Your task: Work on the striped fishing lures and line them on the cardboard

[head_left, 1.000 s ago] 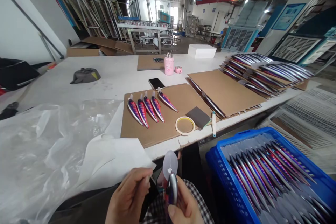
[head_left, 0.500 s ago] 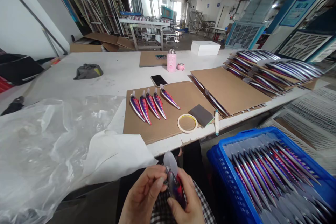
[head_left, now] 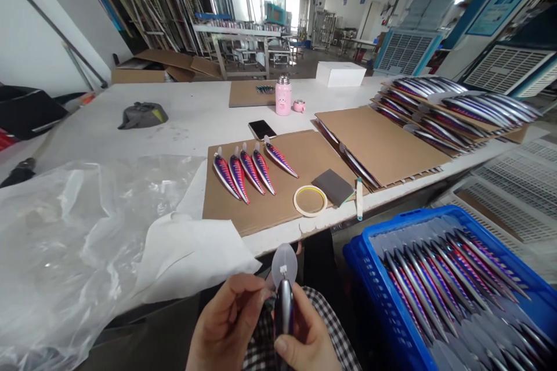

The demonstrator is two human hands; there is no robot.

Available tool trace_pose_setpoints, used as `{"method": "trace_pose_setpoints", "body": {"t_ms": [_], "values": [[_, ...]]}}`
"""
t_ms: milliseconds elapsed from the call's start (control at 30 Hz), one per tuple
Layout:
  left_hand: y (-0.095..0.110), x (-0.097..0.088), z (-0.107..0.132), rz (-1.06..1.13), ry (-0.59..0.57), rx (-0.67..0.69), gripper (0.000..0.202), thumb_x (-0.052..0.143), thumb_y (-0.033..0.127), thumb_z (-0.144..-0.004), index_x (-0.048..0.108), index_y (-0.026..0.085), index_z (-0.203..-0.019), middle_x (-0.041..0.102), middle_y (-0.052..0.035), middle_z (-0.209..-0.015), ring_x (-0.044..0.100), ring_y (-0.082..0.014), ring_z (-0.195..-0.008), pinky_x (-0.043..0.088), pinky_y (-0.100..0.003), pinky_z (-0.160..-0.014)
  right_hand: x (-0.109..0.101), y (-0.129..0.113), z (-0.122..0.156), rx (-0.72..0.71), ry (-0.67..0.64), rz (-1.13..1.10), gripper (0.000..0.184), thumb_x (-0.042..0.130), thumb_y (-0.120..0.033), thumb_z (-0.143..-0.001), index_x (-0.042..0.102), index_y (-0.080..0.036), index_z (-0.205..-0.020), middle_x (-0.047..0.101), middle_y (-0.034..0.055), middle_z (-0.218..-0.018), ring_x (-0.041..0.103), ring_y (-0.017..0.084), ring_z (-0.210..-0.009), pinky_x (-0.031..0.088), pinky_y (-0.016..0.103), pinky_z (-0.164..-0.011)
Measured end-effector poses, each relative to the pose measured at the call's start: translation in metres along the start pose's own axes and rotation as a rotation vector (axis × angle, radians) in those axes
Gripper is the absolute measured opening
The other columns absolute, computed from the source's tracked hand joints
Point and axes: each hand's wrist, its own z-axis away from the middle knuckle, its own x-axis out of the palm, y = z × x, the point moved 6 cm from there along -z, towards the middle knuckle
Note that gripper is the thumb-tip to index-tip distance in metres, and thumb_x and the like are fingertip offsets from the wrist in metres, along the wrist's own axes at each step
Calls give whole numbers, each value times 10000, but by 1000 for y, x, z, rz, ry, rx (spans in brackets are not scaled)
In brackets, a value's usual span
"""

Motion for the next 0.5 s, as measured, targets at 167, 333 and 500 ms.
{"method": "trace_pose_setpoints", "body": {"t_ms": [167, 333, 500], "values": [[-12, 3, -6, -118, -100, -1, 147, 632, 339, -773, 625, 240, -882, 679, 14, -736, 636, -147, -649, 518, -187, -597, -7, -1, 2, -89, 29, 141, 705, 754, -438, -674, 498, -245, -1301, 582, 68, -1284, 549, 269, -1164, 410, 364, -1006], [-23, 13, -7, 13, -170, -113, 172, 622, 349, -788, 639, 234, -914, 694, 18, -750, 646, -139, -669, 526, -182, -623, -25, -5, 6, -252, 211, 582, 587, 683, -212, -697, 548, -281, -1264, 544, 38, -1328, 443, 274, -1267, 315, 403, -1086], [-18, 5, -9, -60, -5, 25, 88, 639, 290, -776, 597, 230, -824, 642, 50, -665, 608, -106, -576, 499, -156, -562, -23, -3, 5, -318, 184, 642, 687, 609, -116, -687, 466, -346, -1319, 534, -1, -1334, 486, 246, -1236, 357, 384, -1066]]}}
